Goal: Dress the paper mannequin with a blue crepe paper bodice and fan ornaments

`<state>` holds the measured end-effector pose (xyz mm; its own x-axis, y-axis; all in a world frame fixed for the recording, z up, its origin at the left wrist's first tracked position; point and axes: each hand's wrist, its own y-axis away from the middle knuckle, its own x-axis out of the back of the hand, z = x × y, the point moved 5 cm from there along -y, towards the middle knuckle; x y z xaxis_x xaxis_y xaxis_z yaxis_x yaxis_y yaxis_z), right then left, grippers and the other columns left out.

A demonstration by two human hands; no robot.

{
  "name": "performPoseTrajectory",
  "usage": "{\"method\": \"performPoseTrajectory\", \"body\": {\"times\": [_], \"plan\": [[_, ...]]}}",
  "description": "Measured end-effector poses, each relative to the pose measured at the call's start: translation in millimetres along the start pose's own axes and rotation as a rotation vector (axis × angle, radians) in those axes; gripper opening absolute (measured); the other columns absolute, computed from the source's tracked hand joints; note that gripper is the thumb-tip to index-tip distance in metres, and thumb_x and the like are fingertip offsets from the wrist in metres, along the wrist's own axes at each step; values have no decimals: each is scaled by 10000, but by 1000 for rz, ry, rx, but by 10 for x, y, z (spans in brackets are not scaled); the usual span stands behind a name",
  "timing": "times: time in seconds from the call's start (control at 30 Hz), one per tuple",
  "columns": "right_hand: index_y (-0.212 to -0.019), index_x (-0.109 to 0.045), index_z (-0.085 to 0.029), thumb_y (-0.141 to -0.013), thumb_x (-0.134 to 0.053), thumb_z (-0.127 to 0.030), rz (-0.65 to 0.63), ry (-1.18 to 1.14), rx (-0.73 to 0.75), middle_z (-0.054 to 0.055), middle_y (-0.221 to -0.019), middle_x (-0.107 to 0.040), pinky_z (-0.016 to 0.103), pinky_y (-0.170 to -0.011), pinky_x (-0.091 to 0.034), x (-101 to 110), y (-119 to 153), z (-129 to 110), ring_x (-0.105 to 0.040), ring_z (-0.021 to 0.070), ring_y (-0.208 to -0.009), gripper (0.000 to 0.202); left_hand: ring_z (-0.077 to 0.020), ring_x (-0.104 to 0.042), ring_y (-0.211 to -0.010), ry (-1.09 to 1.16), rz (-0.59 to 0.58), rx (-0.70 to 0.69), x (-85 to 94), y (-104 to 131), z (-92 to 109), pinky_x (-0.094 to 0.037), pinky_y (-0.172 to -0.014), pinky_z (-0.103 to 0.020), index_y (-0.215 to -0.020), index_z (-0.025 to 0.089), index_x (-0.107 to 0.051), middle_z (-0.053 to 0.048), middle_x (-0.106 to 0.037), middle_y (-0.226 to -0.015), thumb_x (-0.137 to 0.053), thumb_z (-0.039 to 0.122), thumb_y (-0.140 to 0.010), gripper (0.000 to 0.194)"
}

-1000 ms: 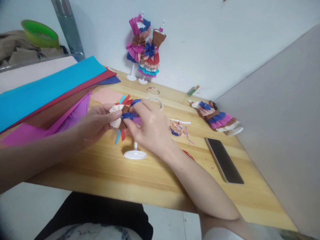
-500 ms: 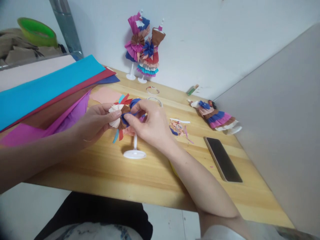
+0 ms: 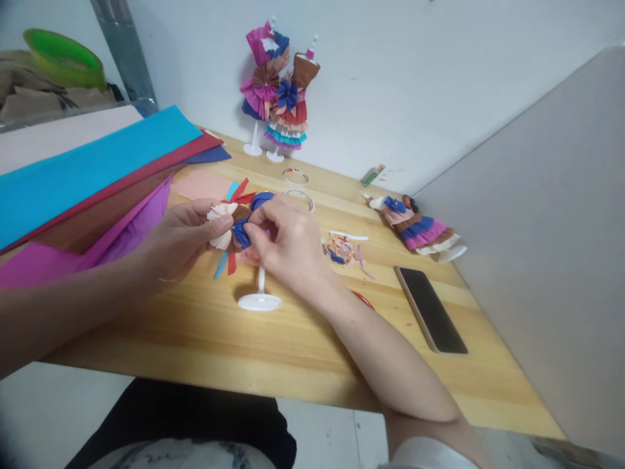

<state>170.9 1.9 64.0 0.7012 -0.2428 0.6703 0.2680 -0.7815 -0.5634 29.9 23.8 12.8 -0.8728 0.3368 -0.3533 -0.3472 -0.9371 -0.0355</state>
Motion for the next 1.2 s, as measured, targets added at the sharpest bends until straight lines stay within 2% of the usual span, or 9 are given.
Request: {"method": "performPoseTrajectory", "body": {"times": [0.2, 0.37, 0.5, 0.67, 0.73, 0.87, 0.97, 1.07, 1.2], "plan": [[-638, -588, -178, -742, -657, -252, -110, -412, -370, -2, -602, -607, 252, -516, -392, -116, -12, 200, -521, 115, -538, 146, -113, -579, -585, 17, -28, -31, -12, -9, 2, -476, -586, -243, -749, 149, -698, 3, -658, -656, -803, 314, -705, 200], [-637, -616, -179, -695, -718, -330, -113, -651, -492, -32, -535, -571, 234, -451, -355, -109, -35, 278, -440, 79, -450, 191, -118, -598, -593, 25, -19, -29, -16, -4, 30, -471, -574, -236, -802, 146, -727, -7, -689, -675, -792, 291, -708, 185], [-677, -634, -186, -714, -737, -334, -21, -619, -410, -31, -561, -574, 245, -474, -393, 1, -62, 237, -470, 90, -483, 184, -117, -596, -585, 3, -13, -34, -17, -11, 36, -470, -574, -233, -822, 140, -732, -4, -690, -659, -790, 290, -716, 193], [-712, -617, -192, -724, -726, -215, 71, -462, -224, -15, -663, -617, 264, -543, -432, 23, -37, 119, -534, 111, -576, 112, -120, -614, -596, 21, -25, -30, -22, -11, 28, -487, -583, -232, -822, 133, -733, -14, -710, -686, -807, 295, -702, 215], [-705, -599, -191, -723, -697, -181, 34, -479, -233, -26, -644, -594, 258, -533, -416, -44, -26, 137, -523, 107, -565, 101, -124, -620, -602, 36, -29, -28, -22, -8, 24, -495, -587, -235, -810, 136, -731, -14, -710, -686, -817, 292, -691, 214], [-692, -570, -192, -722, -683, -206, -89, -642, -366, -39, -605, -573, 246, -498, -396, -169, -26, 240, -494, 95, -517, 117, -120, -598, -571, 27, -43, -14, -18, -10, 1, -475, -546, -230, -781, 137, -724, -21, -695, -665, -815, 314, -702, 214], [-706, -577, -195, -765, -666, -272, -83, -664, -386, -43, -579, -558, 245, -467, -373, -140, -32, 248, -461, 91, -474, 132, -115, -566, -548, 25, -32, -11, -6, -22, -10, -437, -506, -226, -762, 137, -720, -28, -678, -652, -812, 323, -707, 215], [-668, -555, -202, -817, -630, -290, -7, -473, -236, -42, -556, -526, 251, -470, -355, -23, -15, 131, -450, 96, -481, 188, -123, -572, -571, 52, -15, -6, -1, -35, -12, -440, -523, -232, -770, 141, -722, -25, -672, -660, -810, 314, -709, 204], [-649, -532, -200, -815, -670, -246, -12, -35, 129, -20, -602, -537, 265, -512, -368, 15, 82, -152, -471, 112, -541, 220, -122, -577, -589, 106, 19, -4, 2, -42, -10, -450, -569, -232, -702, 142, -696, -7, -653, -621, -757, 229, -753, 117]]}}
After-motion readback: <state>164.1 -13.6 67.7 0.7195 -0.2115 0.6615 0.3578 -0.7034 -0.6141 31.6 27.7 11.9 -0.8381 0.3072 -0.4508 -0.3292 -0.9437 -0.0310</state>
